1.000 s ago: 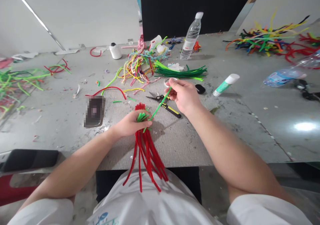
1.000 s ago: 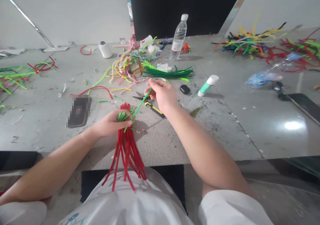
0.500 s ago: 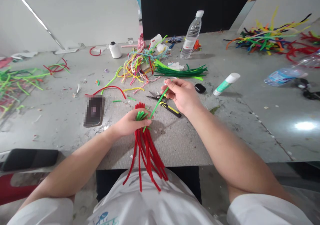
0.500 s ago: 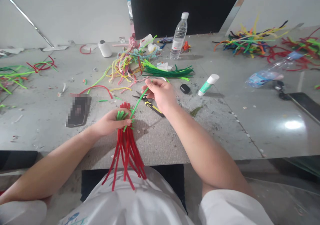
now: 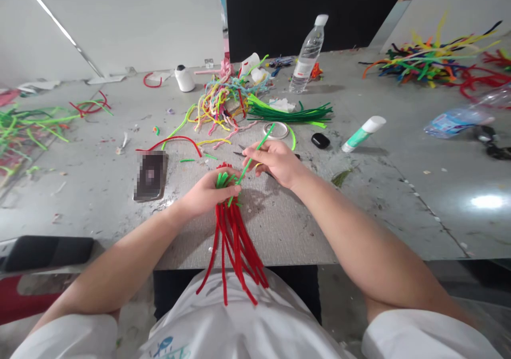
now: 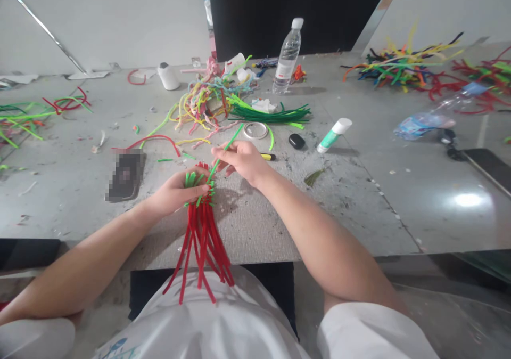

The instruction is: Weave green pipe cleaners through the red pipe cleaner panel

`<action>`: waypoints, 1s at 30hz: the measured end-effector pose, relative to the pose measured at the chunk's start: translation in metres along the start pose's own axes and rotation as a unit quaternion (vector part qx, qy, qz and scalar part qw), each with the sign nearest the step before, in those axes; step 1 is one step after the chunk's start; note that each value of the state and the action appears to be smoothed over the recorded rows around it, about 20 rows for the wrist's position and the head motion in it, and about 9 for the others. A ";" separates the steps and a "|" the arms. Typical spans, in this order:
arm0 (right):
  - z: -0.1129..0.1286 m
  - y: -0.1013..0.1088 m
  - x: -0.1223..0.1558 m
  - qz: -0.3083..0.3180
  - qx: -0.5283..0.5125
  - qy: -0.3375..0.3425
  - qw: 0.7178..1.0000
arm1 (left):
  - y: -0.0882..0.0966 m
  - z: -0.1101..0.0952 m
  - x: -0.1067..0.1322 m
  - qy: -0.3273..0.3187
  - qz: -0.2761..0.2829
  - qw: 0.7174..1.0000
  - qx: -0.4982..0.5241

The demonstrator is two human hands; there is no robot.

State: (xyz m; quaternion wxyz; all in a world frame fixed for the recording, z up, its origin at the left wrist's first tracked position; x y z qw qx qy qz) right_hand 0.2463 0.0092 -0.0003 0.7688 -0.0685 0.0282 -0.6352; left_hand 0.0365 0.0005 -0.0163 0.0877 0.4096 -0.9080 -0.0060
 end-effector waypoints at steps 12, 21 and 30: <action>0.002 -0.005 0.004 0.006 -0.016 -0.004 1.000 | 0.001 0.003 -0.001 0.000 -0.010 1.000 0.026; -0.004 -0.004 0.002 0.002 -0.015 -0.049 0.999 | 0.000 0.000 -0.002 -0.018 0.008 1.000 -0.001; -0.007 -0.003 0.001 -0.001 -0.008 -0.050 0.999 | 0.000 0.000 -0.002 -0.022 -0.001 1.000 0.008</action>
Point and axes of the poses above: each hand's wrist, its own x-axis away from the middle knuckle, its own y-axis out of the back of the hand, z = x × y, the point moved 2 cm from there along -x, towards the middle knuckle, and after that the axes turned 2 degrees about z, right-handed, at the moved point
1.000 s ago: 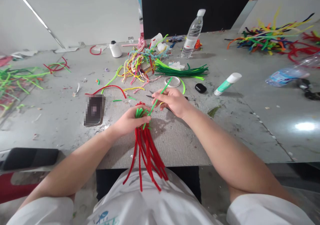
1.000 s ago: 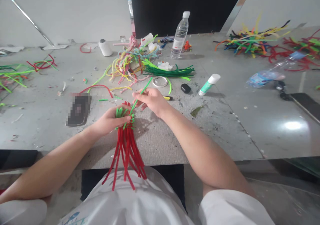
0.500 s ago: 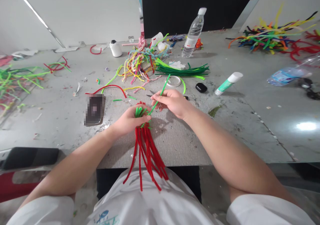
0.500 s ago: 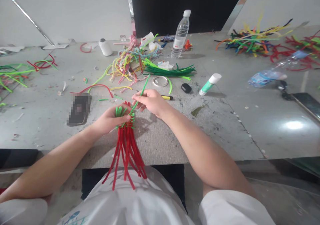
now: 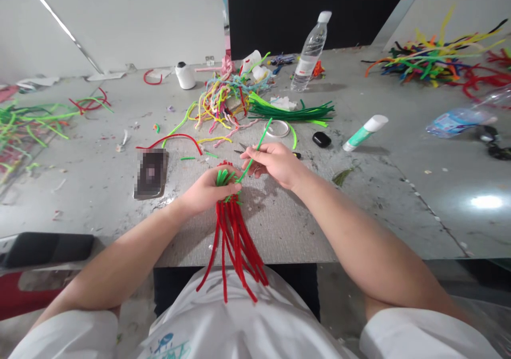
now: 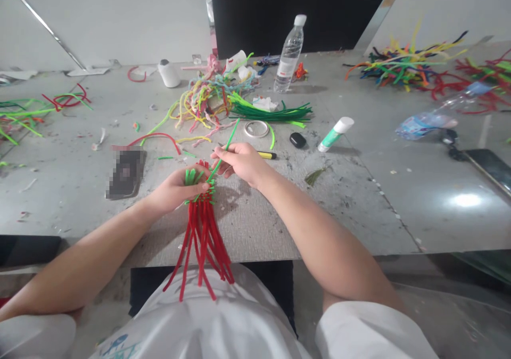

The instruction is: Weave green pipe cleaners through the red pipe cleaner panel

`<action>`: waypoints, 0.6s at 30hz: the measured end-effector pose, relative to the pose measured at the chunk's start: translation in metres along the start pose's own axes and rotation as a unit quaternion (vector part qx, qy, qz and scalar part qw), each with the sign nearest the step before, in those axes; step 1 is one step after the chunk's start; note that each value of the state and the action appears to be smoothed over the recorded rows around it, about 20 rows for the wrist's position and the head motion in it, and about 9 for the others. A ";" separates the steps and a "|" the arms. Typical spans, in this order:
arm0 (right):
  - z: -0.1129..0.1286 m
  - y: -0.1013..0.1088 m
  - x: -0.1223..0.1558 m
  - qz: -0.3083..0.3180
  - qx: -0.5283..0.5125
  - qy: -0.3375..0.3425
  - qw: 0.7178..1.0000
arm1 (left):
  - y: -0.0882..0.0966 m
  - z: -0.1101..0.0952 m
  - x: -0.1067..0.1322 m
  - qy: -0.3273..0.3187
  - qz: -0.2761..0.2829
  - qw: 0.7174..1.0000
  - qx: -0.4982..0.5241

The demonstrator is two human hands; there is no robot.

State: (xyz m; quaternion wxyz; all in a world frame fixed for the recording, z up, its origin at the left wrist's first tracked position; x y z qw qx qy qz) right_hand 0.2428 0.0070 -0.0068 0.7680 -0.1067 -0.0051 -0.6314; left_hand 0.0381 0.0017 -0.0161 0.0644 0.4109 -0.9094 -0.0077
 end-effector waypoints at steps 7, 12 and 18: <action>-0.001 -0.001 0.000 0.002 0.005 0.002 1.000 | 0.000 0.001 0.000 0.004 0.015 1.000 0.009; -0.001 -0.002 0.000 -0.003 0.024 0.016 1.000 | 0.000 0.000 0.000 0.001 0.001 1.000 0.000; 0.000 -0.003 0.001 -0.010 0.040 0.016 0.999 | -0.001 -0.001 0.000 -0.008 0.005 1.000 -0.011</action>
Point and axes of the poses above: each hand's wrist, its own x-axis away from the middle knuckle, its own y-axis out of the back of the hand, z = x × y, the point moved 2 cm from there along -x, towards the middle knuckle, and after that the axes turned 2 degrees about z, right-handed, at the moved point
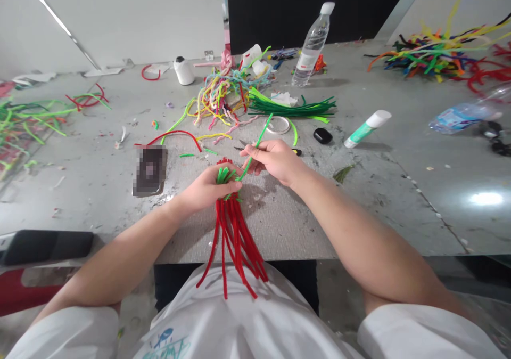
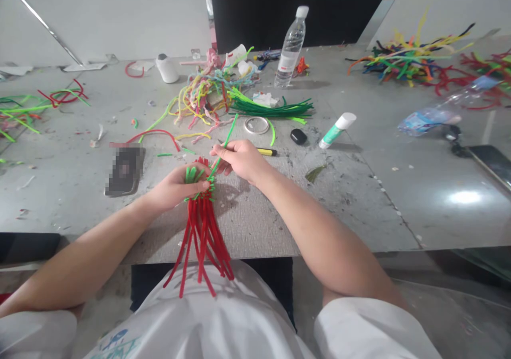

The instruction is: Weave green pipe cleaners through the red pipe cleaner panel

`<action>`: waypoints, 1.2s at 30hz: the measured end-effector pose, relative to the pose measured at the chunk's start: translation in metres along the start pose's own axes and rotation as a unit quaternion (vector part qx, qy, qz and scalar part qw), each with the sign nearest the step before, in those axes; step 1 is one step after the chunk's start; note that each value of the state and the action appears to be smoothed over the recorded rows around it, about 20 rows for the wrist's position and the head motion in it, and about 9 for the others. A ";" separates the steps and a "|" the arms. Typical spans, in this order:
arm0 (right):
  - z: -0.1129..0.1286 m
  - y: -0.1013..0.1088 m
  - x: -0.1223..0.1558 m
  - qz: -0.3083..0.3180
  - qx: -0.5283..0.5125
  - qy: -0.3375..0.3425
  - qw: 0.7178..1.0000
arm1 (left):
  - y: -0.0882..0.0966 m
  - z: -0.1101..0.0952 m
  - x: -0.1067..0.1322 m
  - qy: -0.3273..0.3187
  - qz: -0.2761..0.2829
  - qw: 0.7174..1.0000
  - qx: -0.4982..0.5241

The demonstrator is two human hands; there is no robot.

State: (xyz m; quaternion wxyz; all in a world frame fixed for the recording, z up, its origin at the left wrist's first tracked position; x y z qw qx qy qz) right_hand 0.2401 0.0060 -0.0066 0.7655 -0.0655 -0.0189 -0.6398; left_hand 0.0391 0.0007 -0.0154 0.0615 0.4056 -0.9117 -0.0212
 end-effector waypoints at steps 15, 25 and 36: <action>0.000 -0.002 0.000 0.023 0.020 0.004 1.000 | -0.004 -0.004 -0.001 0.014 -0.002 0.999 0.036; 0.000 -0.006 0.002 0.019 0.033 0.023 0.999 | -0.005 -0.004 0.000 0.025 0.006 0.999 0.045; -0.002 -0.006 0.004 0.061 0.045 0.027 0.997 | -0.003 -0.002 -0.002 0.052 0.000 0.998 0.044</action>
Point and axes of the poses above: each hand's wrist, its own x-axis away from the middle knuckle, its own y-axis out of the back of the hand, z = x × y, the point moved 2 cm from there along -x, towards the middle knuckle, and after that the axes turned 2 degrees about z, right-handed, at the moved point
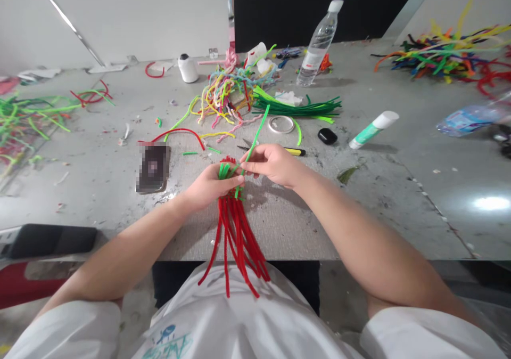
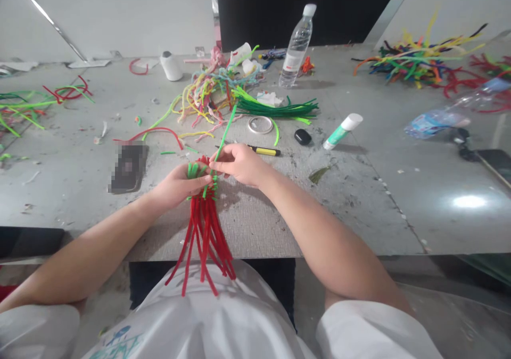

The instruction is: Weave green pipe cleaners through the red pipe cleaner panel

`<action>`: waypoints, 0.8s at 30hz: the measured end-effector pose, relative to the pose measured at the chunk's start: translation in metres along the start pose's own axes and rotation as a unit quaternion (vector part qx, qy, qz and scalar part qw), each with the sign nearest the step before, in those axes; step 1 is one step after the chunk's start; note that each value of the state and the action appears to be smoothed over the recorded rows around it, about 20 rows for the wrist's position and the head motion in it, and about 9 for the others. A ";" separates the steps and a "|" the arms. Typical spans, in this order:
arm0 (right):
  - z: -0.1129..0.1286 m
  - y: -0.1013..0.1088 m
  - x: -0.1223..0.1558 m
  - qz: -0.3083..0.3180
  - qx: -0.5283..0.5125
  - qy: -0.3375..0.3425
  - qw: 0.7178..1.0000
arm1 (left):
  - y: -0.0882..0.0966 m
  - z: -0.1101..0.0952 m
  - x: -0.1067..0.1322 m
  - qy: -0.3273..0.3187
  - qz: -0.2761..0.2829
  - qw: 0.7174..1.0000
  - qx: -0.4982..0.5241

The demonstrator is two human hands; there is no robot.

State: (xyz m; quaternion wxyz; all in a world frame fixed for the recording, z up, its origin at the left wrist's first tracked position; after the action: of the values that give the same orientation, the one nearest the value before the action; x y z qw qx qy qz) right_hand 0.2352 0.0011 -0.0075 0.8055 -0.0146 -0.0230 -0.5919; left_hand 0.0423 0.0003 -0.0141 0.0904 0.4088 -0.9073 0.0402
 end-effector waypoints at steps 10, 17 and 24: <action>0.006 0.001 0.001 -0.039 -0.002 0.002 0.999 | -0.001 -0.003 0.001 -0.044 -0.027 0.996 -0.079; 0.005 0.002 0.001 -0.047 -0.008 -0.006 0.999 | 0.002 -0.002 0.001 -0.058 -0.016 0.993 -0.097; 0.007 0.000 0.001 -0.023 -0.052 -0.030 0.998 | 0.002 -0.003 0.002 -0.069 -0.003 0.994 -0.082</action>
State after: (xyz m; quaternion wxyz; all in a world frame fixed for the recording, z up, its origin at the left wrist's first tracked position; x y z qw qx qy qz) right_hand 0.2358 0.0004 -0.0008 0.7887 -0.0736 -0.0165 -0.6101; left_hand 0.0398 0.0010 -0.0110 0.0607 0.4048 -0.9103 -0.0627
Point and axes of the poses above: each hand's wrist, its own x-axis away from the middle knuckle, its own y-axis out of the back of the hand, z = x × y, the point moved 2 cm from there along -x, towards the middle knuckle, and after that the axes turned 2 degrees about z, right-handed, at the moved point
